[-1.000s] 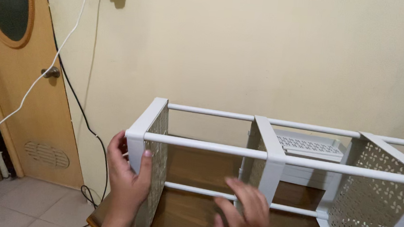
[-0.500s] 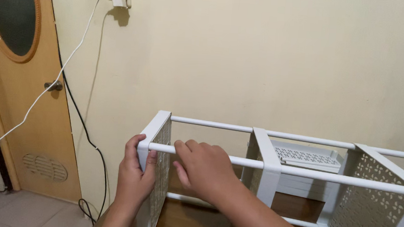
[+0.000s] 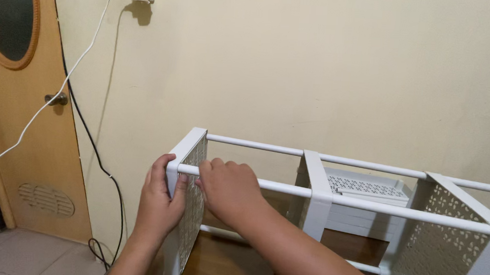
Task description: The person assembles a white plastic dish rack by inserting horizontal rods into vertical supports and securing them with small plastic clips. The person handles perforated trays and rods, aligning and snapping components together on a wooden table.
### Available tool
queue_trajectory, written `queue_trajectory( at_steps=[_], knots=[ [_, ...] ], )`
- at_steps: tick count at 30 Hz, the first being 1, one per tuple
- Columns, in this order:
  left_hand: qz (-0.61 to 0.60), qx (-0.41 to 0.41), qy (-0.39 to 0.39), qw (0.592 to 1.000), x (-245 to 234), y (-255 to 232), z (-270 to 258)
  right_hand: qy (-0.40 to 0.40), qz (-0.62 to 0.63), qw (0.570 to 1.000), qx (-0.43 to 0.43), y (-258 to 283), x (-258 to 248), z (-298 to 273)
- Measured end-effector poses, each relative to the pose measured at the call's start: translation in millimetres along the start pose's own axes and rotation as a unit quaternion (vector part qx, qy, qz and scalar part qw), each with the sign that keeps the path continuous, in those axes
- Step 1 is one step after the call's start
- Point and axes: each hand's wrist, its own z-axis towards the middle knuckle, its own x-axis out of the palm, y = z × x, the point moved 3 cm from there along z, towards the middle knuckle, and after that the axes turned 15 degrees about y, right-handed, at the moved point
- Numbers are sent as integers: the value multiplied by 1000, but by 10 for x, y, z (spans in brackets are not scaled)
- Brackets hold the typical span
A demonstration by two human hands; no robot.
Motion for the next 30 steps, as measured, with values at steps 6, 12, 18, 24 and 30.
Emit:
queue_trajectory(
  at_steps=[6, 12, 18, 24, 30],
  knots=[
    [52, -10, 29, 998, -124, -92, 108, -12, -1, 1000, -16, 74, 53, 131],
    [29, -19, 21, 999, -102, -45, 170, 34, 51, 998, 20, 63, -25, 209],
    [26, 45, -42, 998, 4, 104, 141, 97, 85, 991, 41, 66, -123, 221],
    [7, 60, -43, 997, 34, 154, 122, 189, 106, 976, 35, -20, -115, 323],
    [2, 68, -33, 997, 25, 179, 132, 275, 189, 943, -4, -181, 12, 536]
  ],
)
